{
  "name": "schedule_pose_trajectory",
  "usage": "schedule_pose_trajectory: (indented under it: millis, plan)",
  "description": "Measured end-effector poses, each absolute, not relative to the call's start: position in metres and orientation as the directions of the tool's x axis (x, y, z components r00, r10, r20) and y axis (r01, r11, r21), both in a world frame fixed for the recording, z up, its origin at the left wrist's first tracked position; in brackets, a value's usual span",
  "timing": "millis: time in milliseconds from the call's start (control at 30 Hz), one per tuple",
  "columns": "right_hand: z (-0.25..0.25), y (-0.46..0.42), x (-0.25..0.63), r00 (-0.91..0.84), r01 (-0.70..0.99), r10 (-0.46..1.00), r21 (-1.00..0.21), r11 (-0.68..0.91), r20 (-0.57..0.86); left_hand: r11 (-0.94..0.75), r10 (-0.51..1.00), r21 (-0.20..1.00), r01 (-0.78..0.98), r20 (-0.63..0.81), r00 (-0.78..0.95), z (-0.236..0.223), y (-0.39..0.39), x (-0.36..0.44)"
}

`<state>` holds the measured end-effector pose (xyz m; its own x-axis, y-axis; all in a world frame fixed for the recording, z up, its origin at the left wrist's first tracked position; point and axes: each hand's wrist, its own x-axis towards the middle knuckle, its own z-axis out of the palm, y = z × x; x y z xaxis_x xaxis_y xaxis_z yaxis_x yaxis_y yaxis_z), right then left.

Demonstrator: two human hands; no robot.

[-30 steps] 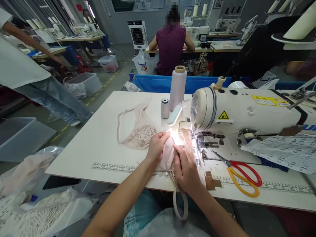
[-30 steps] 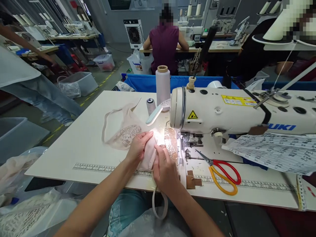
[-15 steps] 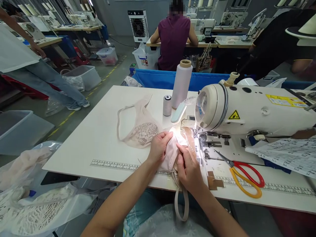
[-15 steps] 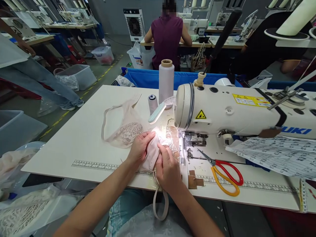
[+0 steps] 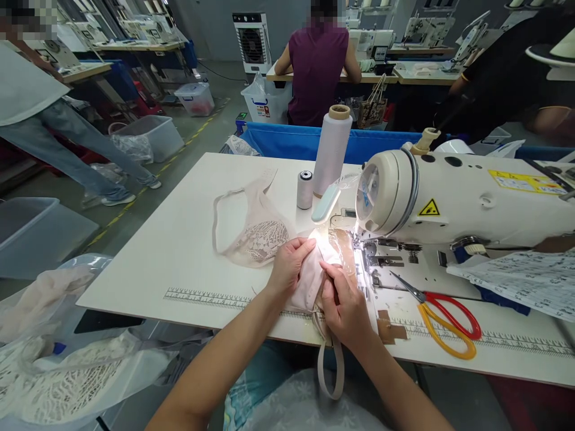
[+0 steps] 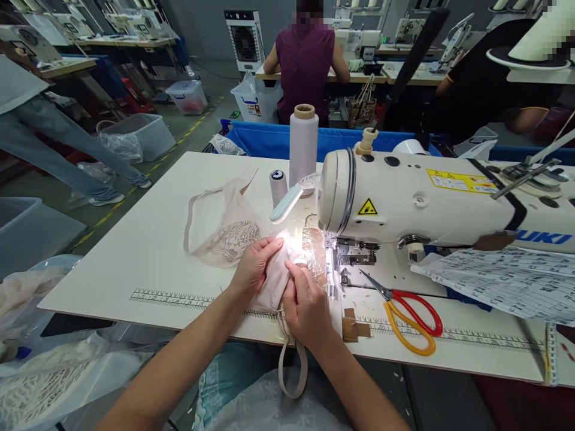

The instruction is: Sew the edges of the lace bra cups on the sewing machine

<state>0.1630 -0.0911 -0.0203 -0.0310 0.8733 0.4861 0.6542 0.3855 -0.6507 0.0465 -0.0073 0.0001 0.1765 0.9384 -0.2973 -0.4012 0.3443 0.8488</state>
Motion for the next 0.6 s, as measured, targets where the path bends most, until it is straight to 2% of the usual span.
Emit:
schedule_pose_trajectory:
  millis: [200,600]
  plan:
    - [-0.0193,-0.0890,0.1689,-0.031,0.617,0.879,-0.682,0.392,0.476,0.375,0.926,0.817,-0.438,-0.305,0.224,0.0020,-0.0078,0.0464]
    - [-0.0213,-0.0939,0.1646,-0.003,0.674,0.858,-0.633,0.382,0.514,0.351,0.935,0.844,-0.405,-0.295,0.195,-0.0023,-0.0069,0.0469]
